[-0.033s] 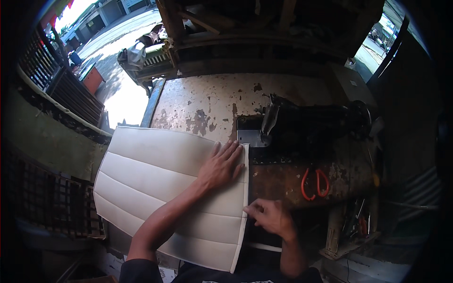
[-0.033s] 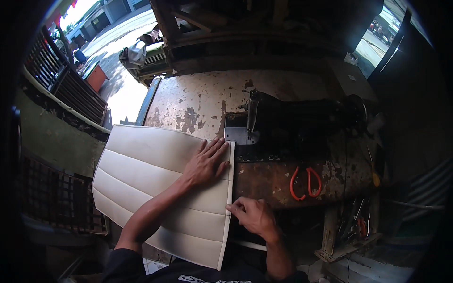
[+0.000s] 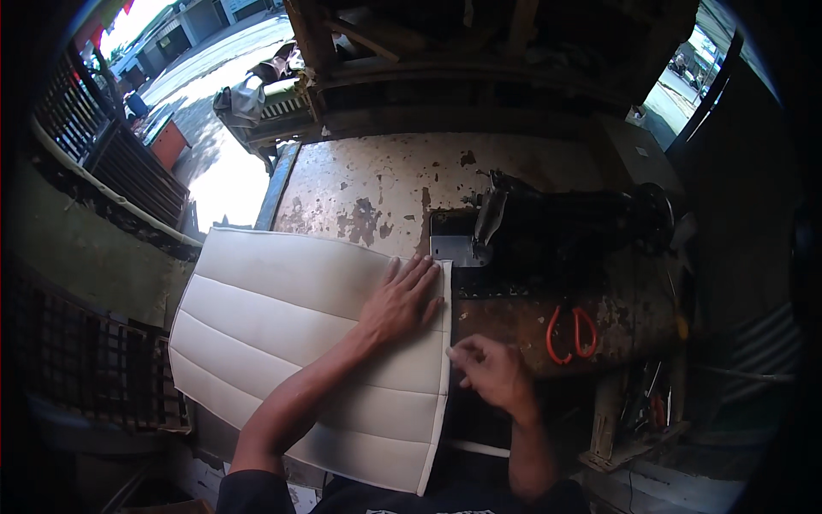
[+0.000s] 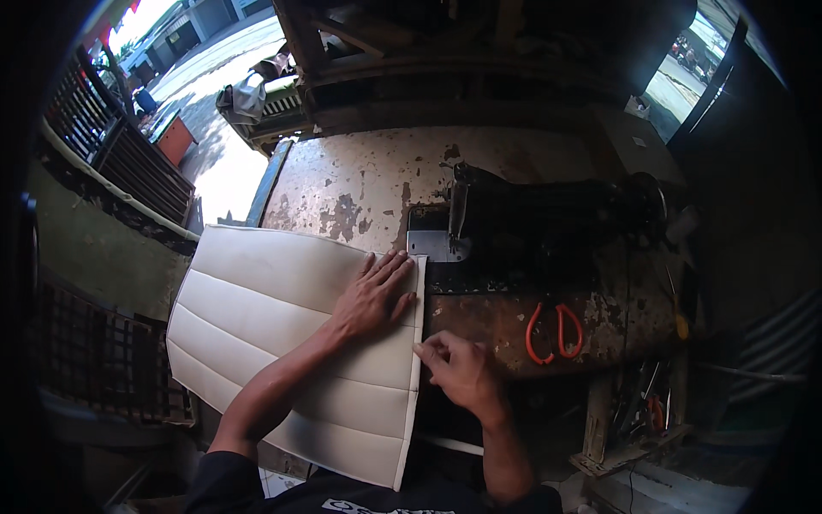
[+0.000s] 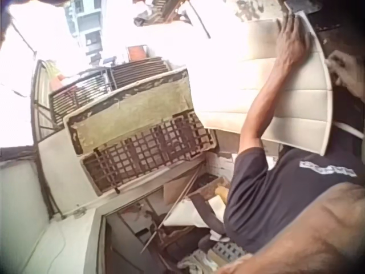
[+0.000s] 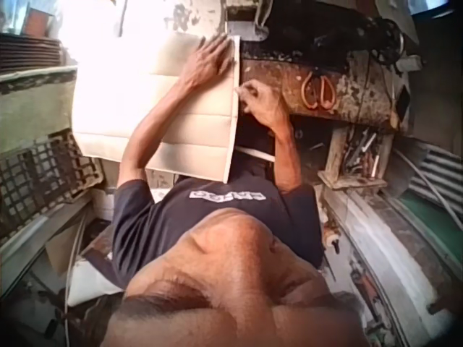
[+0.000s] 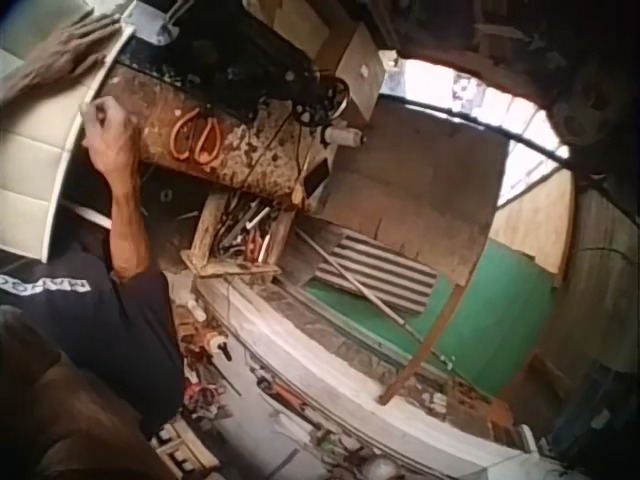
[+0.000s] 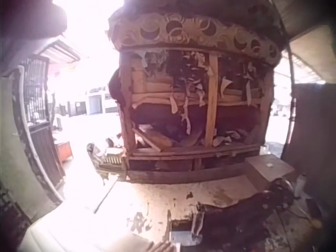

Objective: The person sews together sections of vinyl upholstery using a sewing machine, trims excess material with shears, and then fits a foam backing onto the sewn cover to check the shape.

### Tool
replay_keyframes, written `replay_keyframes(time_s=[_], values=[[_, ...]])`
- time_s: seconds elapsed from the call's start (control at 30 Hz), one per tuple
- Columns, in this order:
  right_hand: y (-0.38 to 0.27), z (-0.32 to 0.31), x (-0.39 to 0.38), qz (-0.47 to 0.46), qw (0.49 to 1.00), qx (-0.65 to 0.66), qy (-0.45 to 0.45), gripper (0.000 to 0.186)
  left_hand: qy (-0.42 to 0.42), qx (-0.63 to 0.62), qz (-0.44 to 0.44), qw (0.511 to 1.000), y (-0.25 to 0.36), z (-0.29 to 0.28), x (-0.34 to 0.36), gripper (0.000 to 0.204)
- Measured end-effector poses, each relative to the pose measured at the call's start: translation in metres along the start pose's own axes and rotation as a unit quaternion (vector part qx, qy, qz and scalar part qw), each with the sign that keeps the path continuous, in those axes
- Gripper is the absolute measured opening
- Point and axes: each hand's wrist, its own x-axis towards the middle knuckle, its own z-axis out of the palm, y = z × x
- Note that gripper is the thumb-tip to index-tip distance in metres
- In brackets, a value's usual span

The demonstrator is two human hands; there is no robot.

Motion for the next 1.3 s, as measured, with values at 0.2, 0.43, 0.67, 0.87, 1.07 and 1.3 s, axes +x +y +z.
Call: replay_keyframes(time_s=[0.2, 0.43, 0.67, 0.87, 1.07, 1.3], values=[[-0.005, -0.008, 0.146, -0.014, 0.993, 0.042, 0.111, 0.036, 0.026, -0.074, 0.006, 0.997, 0.005, 0.000, 0.010, 0.057], [0.029, -0.013, 0.142, -0.030, 0.990, 0.009, 0.140, 0.022, 0.012, -0.083, 0.034, 0.996, 0.028, 0.008, 0.012, 0.052], [0.042, -0.022, 0.155, -0.164, 0.944, -0.086, 0.274, 0.019, 0.040, -0.040, 0.002, 0.998, 0.038, 0.027, 0.040, 0.050], [0.051, -0.031, 0.172, -0.199, 0.930, -0.124, 0.282, 0.016, 0.052, -0.041, -0.022, 0.998, 0.038, 0.032, 0.054, 0.049], [0.061, -0.038, 0.175, -0.267, 0.891, -0.155, 0.334, 0.011, 0.050, -0.035, -0.023, 0.998, 0.040, 0.030, 0.055, 0.047], [0.034, -0.063, 0.174, -0.266, 0.860, -0.371, 0.228, 0.014, 0.061, -0.025, -0.016, 0.998, 0.042, 0.028, 0.055, 0.047]])
